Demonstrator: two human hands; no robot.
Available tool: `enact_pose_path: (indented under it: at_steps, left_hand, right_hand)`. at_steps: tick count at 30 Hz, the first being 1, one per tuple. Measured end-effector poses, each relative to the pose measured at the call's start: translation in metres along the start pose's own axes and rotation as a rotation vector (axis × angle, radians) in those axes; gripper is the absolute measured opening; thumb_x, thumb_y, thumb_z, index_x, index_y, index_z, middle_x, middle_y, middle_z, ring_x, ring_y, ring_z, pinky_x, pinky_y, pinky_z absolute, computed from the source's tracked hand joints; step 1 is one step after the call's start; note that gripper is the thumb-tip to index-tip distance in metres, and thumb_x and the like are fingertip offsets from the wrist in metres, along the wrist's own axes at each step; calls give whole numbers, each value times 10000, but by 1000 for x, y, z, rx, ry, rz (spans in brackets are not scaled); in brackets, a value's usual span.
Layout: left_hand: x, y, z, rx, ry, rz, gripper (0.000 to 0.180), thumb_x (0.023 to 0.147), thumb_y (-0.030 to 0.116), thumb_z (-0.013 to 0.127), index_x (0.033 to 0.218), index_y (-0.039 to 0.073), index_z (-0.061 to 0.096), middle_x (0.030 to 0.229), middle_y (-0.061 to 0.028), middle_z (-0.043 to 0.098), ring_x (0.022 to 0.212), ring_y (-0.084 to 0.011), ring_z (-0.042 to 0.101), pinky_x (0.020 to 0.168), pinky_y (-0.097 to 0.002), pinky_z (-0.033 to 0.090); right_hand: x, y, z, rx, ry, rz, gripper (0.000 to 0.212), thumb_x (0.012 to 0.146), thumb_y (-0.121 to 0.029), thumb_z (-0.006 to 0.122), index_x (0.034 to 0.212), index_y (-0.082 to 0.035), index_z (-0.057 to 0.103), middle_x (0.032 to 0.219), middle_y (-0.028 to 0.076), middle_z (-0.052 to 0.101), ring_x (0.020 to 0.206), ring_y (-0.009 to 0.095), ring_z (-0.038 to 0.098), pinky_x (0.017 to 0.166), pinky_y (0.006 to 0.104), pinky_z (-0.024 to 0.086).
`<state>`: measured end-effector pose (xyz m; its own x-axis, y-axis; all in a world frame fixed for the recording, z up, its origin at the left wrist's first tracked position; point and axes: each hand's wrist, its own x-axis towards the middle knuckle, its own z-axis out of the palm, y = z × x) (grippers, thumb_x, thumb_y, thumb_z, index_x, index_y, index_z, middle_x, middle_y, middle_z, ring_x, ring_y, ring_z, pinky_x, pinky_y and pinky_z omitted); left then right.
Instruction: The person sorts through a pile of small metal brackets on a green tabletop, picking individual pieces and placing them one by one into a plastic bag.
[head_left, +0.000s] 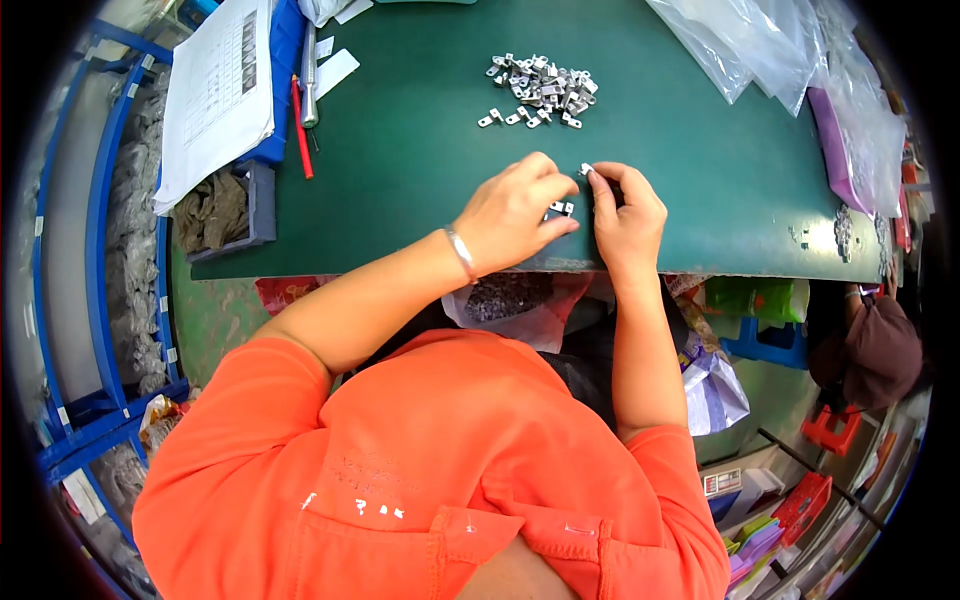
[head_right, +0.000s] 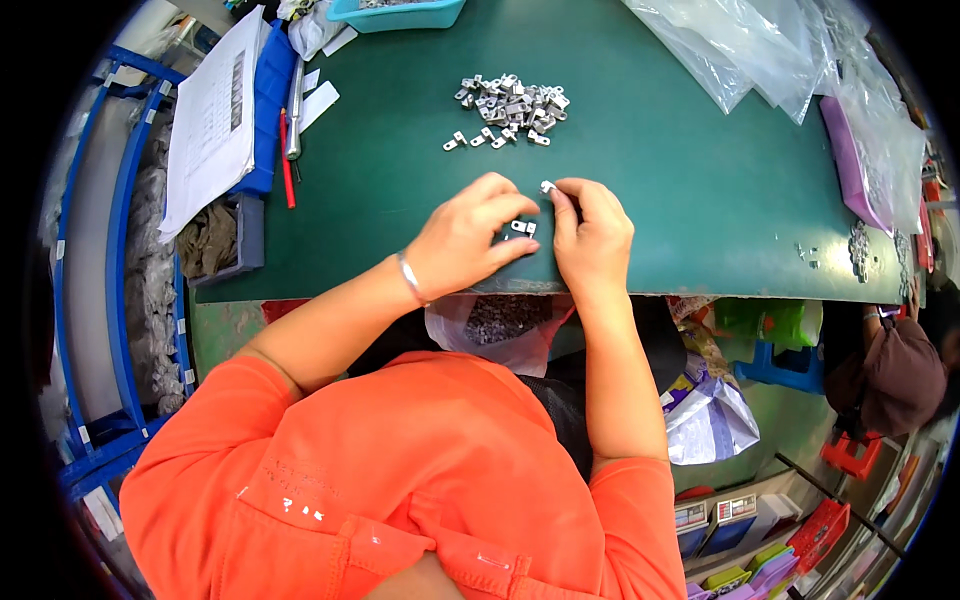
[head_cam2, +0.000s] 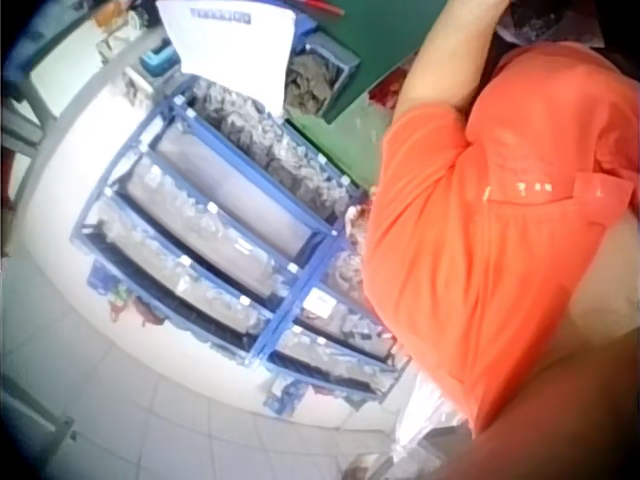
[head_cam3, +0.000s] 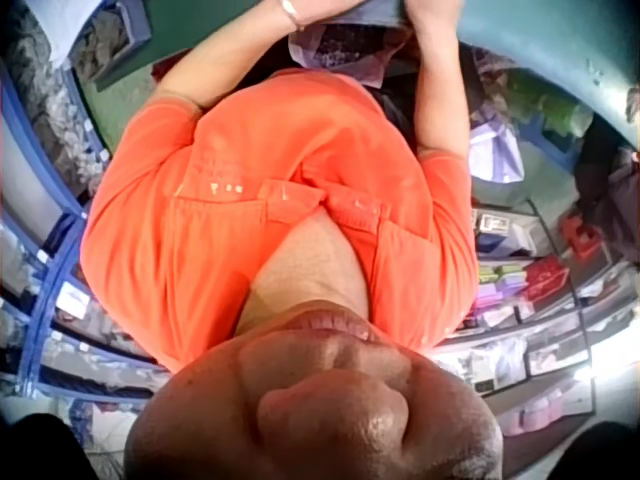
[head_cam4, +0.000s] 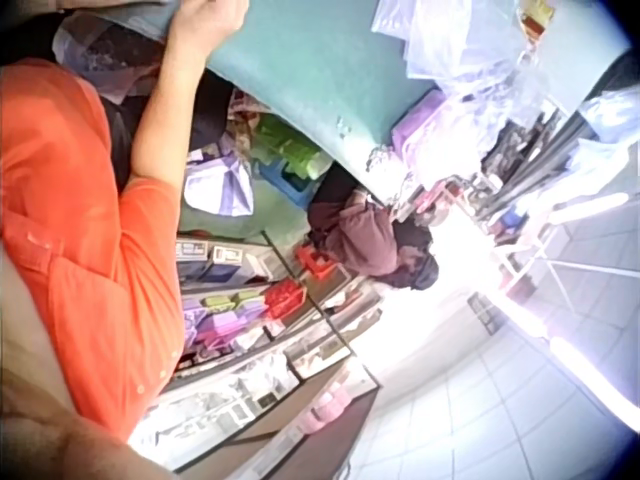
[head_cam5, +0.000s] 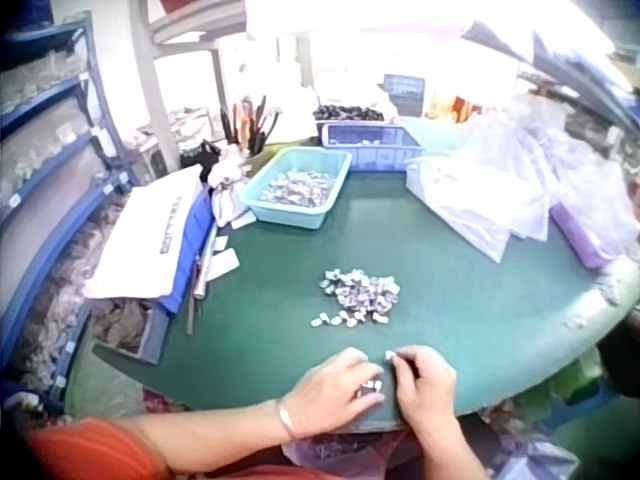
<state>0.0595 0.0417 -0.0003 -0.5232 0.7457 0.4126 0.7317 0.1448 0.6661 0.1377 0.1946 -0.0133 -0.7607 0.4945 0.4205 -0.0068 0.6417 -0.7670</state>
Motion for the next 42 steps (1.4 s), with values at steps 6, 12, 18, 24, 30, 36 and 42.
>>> enact_pose_path:
  at_steps: [6,12,18,24,30,36,42]
  left_hand:
    - [9,-7,3,-132,-30,-126,172,846,10,679,1018,11,683,914,-112,667,779,-217,684,698,-320,557]
    - [22,-2,-15,-604,-75,-750,155,945,38,612,1051,-63,663,864,-119,709,722,-118,683,664,-244,561]
    - [22,-16,-19,-181,-74,-596,164,918,53,636,1059,-17,681,878,-98,690,715,-151,666,681,-271,545]
    - [9,-23,-16,-34,-14,-241,281,871,-95,532,1116,-16,644,1067,-159,600,872,-303,646,810,-366,527]
    - [-23,-3,-14,25,-111,46,279,791,-101,565,1059,-34,603,1024,-185,573,930,-378,588,811,-418,499]
    - [-55,15,-30,-173,-194,148,229,768,-98,633,979,-11,647,1018,-163,617,939,-331,622,844,-393,515]
    - [48,-72,-48,205,245,2,319,924,155,583,1207,11,616,1238,-203,615,1200,-387,560,1050,-429,421]
  right_hand:
    - [-12,-1,-21,-14,-52,-144,105,803,17,722,896,-15,686,925,114,701,879,281,674,796,350,535]
    - [-19,2,-27,85,-87,28,122,870,30,630,974,-2,685,1043,136,666,933,302,640,824,363,521]
    - [-15,-1,-18,-74,-105,-150,160,891,34,585,1024,0,667,1025,161,637,935,335,602,853,393,494]
    - [-19,-4,-22,28,-129,32,294,952,21,511,1233,29,595,1249,203,616,1192,352,580,1028,400,451]
    - [-42,-22,-11,16,-301,-326,431,864,74,544,1293,43,552,1262,228,610,1167,405,586,1016,452,460]
    - [-81,-22,-38,118,-398,-412,360,830,84,577,1183,35,623,1203,201,648,1121,370,623,979,458,488]
    - [17,-3,-7,-67,-139,-374,352,882,49,581,1233,30,588,1297,239,584,1221,405,553,1044,437,444]
